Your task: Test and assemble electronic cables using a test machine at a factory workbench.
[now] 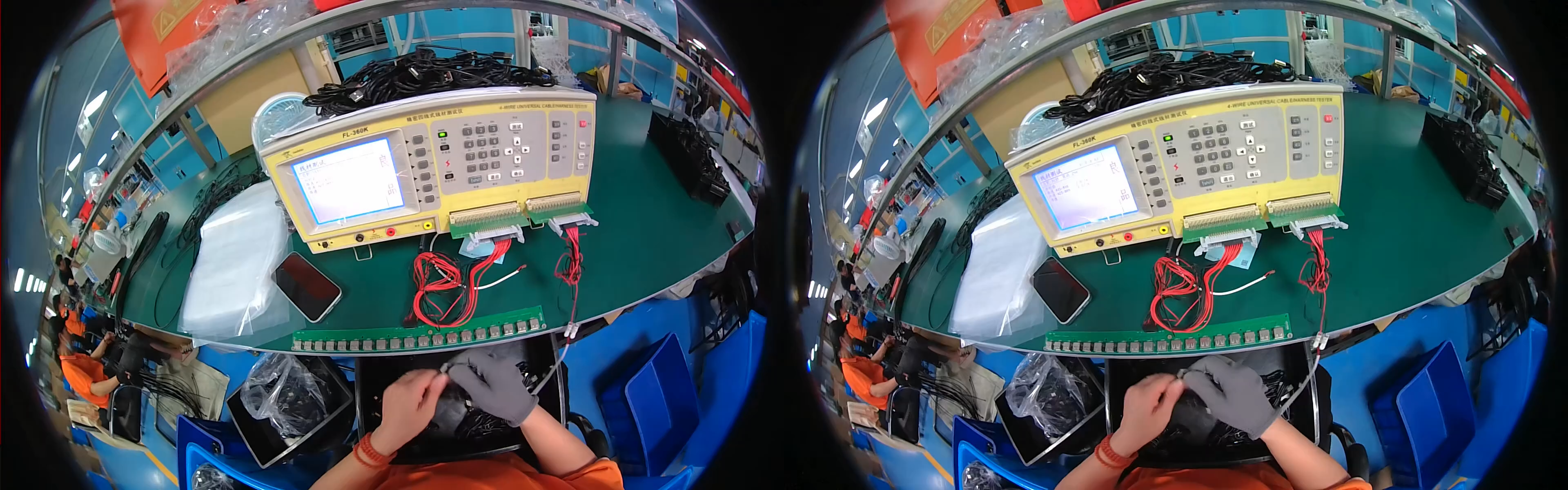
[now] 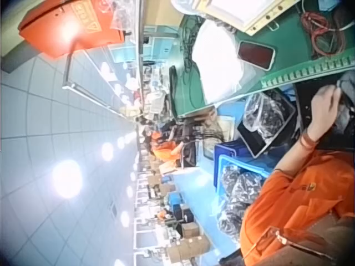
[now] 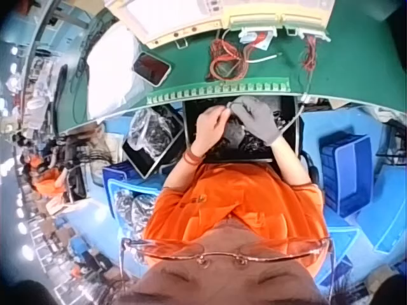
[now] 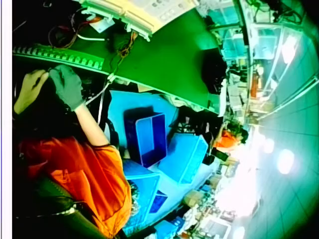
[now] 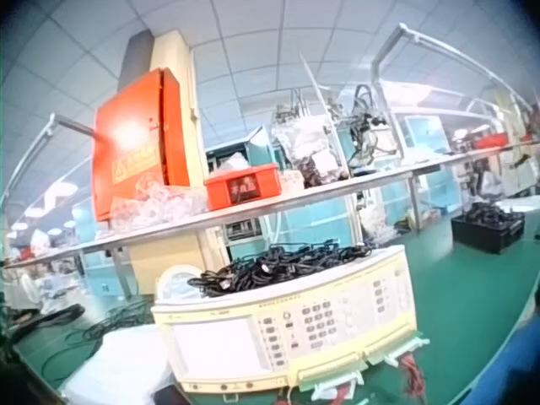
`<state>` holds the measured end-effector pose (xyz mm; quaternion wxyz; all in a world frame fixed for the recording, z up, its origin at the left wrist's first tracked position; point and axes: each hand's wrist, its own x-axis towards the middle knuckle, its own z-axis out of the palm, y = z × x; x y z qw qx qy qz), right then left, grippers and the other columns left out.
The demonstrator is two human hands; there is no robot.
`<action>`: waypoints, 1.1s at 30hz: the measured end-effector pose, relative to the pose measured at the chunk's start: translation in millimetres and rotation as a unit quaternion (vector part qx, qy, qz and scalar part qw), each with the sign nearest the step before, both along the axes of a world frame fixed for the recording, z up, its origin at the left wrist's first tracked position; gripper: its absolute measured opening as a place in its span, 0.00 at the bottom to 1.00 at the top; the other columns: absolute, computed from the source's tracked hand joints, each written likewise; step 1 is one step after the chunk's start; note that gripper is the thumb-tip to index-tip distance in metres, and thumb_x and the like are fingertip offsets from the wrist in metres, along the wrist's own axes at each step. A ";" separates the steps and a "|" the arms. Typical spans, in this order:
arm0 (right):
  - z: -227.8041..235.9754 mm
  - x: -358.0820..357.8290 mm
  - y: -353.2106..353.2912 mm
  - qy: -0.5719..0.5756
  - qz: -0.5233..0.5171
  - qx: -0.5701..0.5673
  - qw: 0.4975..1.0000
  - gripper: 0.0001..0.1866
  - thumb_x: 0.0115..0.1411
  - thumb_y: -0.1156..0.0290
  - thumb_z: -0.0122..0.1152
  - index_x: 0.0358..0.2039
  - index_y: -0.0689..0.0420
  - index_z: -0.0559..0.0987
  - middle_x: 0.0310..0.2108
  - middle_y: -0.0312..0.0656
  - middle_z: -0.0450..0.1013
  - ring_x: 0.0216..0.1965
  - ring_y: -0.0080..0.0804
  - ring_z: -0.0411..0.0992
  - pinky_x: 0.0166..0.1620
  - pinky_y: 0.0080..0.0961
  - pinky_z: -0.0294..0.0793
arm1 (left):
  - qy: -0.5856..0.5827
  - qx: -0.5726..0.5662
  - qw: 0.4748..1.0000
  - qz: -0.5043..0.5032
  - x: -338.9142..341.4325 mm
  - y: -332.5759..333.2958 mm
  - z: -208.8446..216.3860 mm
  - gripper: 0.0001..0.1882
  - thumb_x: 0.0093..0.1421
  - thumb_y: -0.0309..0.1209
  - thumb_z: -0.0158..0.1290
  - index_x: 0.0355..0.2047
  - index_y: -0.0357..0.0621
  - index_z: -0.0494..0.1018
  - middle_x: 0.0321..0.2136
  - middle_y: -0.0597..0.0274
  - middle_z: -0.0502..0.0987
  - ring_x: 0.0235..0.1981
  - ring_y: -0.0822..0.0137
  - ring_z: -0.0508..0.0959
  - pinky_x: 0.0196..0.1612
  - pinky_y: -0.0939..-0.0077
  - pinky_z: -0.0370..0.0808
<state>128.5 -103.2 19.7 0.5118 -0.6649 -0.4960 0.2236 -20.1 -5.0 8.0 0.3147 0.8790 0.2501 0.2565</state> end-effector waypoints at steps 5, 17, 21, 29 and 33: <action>12.8 0.0 -29.1 0.104 -0.025 -0.168 0.980 0.12 0.60 0.63 0.59 0.36 0.60 0.77 0.26 0.42 0.78 0.26 0.32 0.78 0.32 0.24 0.74 | -0.048 -0.129 0.989 0.047 22.0 5.4 -8.0 0.16 0.68 0.34 0.45 0.36 0.37 0.79 0.26 0.55 0.81 0.23 0.68 0.79 0.28 0.77 0.72; 41.2 2.3 -16.6 0.181 -0.004 -0.118 0.976 0.08 0.59 0.74 0.59 0.38 0.61 0.75 0.24 0.40 0.77 0.27 0.23 0.77 0.30 0.20 0.74 | -0.080 -0.576 0.813 -0.024 18.9 21.0 8.9 0.20 0.71 0.39 0.40 0.36 0.36 0.75 0.23 0.57 0.78 0.23 0.70 0.76 0.29 0.79 0.68; 0.5 -12.8 -23.6 0.133 0.014 -0.022 0.991 0.09 0.58 0.74 0.59 0.40 0.58 0.74 0.26 0.39 0.77 0.26 0.26 0.78 0.30 0.19 0.74 | 0.007 -0.286 0.953 -0.097 -12.1 -3.7 29.0 0.17 0.68 0.42 0.44 0.36 0.39 0.73 0.21 0.54 0.74 0.26 0.58 0.76 0.35 0.68 0.71; -10.6 -14.3 19.1 -0.023 0.140 -0.157 0.977 0.17 0.59 0.55 0.59 0.30 0.57 0.82 0.26 0.41 0.78 0.30 0.34 0.78 0.35 0.29 0.76 | 0.139 0.058 0.914 0.376 -164.6 87.8 16.9 0.14 0.55 0.36 0.60 0.30 0.36 0.74 0.23 0.46 0.75 0.26 0.48 0.76 0.29 0.60 0.71; -70.7 -53.2 39.6 -0.153 0.249 -0.371 0.882 0.29 0.57 0.41 0.54 0.29 0.58 0.82 0.28 0.50 0.77 0.34 0.49 0.76 0.41 0.42 0.73 | 0.253 0.292 0.878 0.282 -185.2 99.5 -9.6 0.42 0.47 0.44 0.66 0.58 0.37 0.64 0.59 0.41 0.62 0.59 0.41 0.63 0.59 0.52 0.62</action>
